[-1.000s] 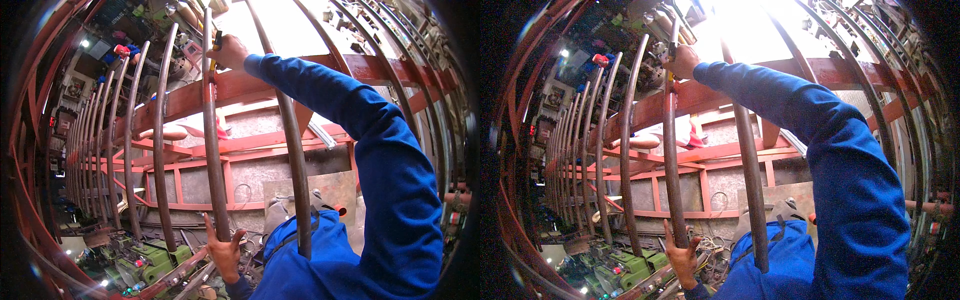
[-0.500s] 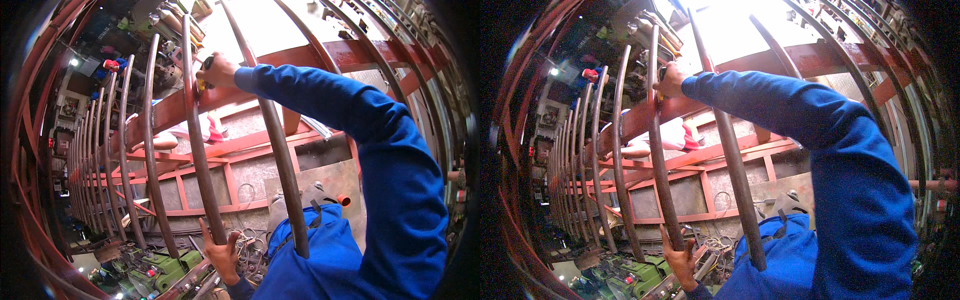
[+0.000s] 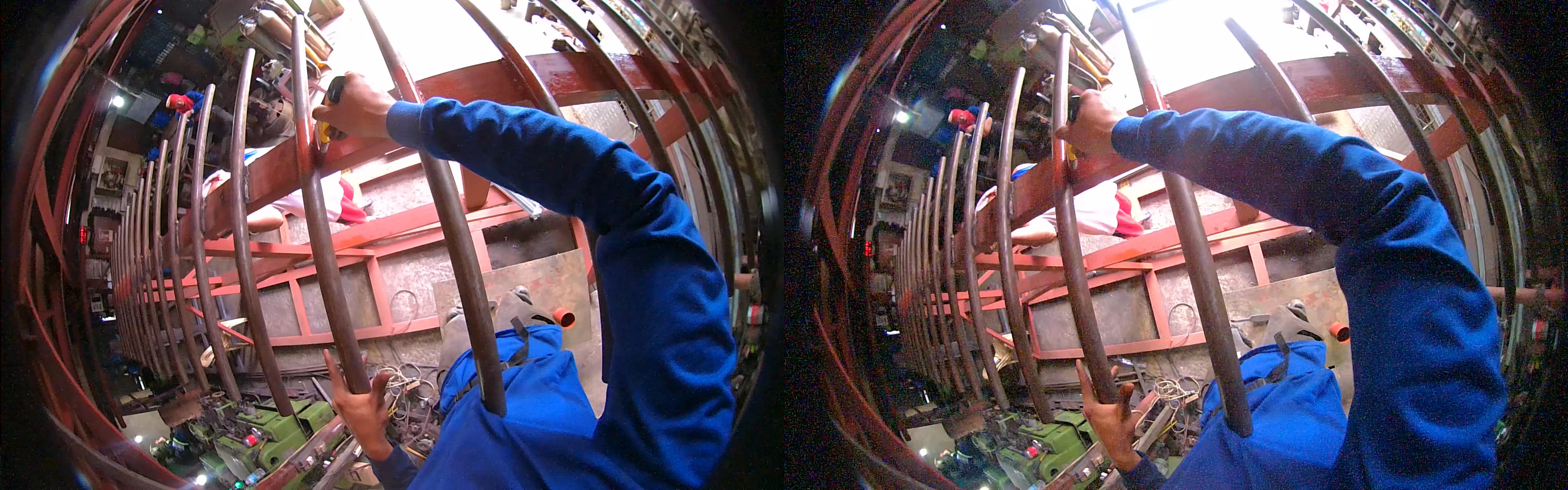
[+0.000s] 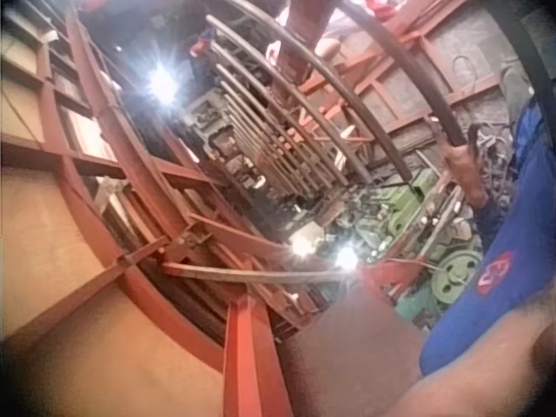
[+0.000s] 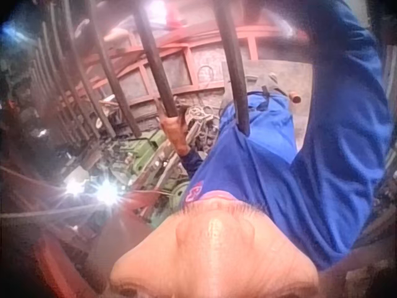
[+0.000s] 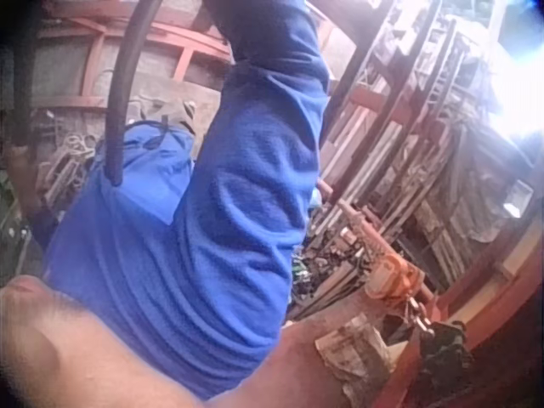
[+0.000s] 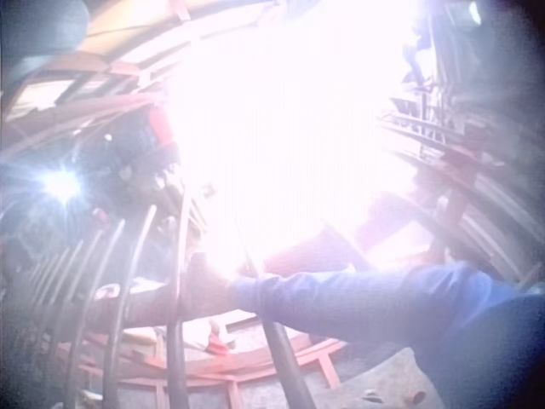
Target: The person paints vertical metal bars of a large red metal frame using a paintbrush. They repeatedly dip the brush into a small container held in the other hand and apply paint to the bars. The camera is head-mounted and shakes significantly during the task.
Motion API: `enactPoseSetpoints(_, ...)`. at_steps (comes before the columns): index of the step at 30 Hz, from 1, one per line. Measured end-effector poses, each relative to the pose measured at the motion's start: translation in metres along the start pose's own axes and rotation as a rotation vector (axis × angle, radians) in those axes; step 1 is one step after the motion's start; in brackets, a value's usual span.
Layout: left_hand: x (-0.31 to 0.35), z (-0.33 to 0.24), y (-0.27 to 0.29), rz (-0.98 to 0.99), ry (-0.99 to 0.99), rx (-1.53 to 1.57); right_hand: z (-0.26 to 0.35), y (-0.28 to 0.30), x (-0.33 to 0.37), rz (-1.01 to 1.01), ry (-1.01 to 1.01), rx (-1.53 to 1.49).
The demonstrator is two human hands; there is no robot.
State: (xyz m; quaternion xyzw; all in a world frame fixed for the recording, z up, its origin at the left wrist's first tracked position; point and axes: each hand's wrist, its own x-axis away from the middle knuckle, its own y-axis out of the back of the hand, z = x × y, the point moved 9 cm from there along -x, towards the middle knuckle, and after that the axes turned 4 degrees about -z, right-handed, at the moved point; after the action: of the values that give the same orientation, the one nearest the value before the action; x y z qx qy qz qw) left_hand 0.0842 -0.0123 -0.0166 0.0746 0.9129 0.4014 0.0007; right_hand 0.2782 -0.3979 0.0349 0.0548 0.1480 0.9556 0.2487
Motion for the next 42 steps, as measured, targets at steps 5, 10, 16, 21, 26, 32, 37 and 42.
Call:
enactPoseSetpoints(5, 0.001, -0.001, 0.001, 0.005, 0.033, 0.002, 0.013, -0.020, 0.009, -0.011, 0.237, 0.136)
enactPoseSetpoints(10, 0.000, 0.001, -0.001, 0.008, 0.004, -0.020, 0.018, -0.007, 0.006, 0.003, 0.141, 0.093)
enactPoseSetpoints(16, 0.000, 0.001, -0.001, 0.002, 0.030, 0.004, 0.017, -0.014, -0.022, 0.002, 0.157, 0.014)
enactPoseSetpoints(21, 0.004, -0.008, 0.006, 0.004, 0.066, -0.039, 0.022, -0.025, 0.000, -0.010, 0.224, 0.198)
enactPoseSetpoints(26, -0.001, 0.002, 0.000, 0.016, -0.005, -0.029, 0.008, -0.006, -0.018, -0.101, 0.172, 0.126)
enactPoseSetpoints(32, -0.001, 0.001, -0.001, 0.035, 0.003, -0.014, -0.011, -0.004, -0.081, -0.086, 0.146, 0.020)
enactPoseSetpoints(37, 0.001, 0.001, -0.001, 0.030, 0.026, -0.023, -0.025, -0.010, -0.083, -0.144, 0.186, 0.197)
enactPoseSetpoints(42, 0.001, -0.004, -0.001, 0.031, 0.017, -0.042, -0.015, -0.007, -0.104, -0.027, 0.164, -0.081)
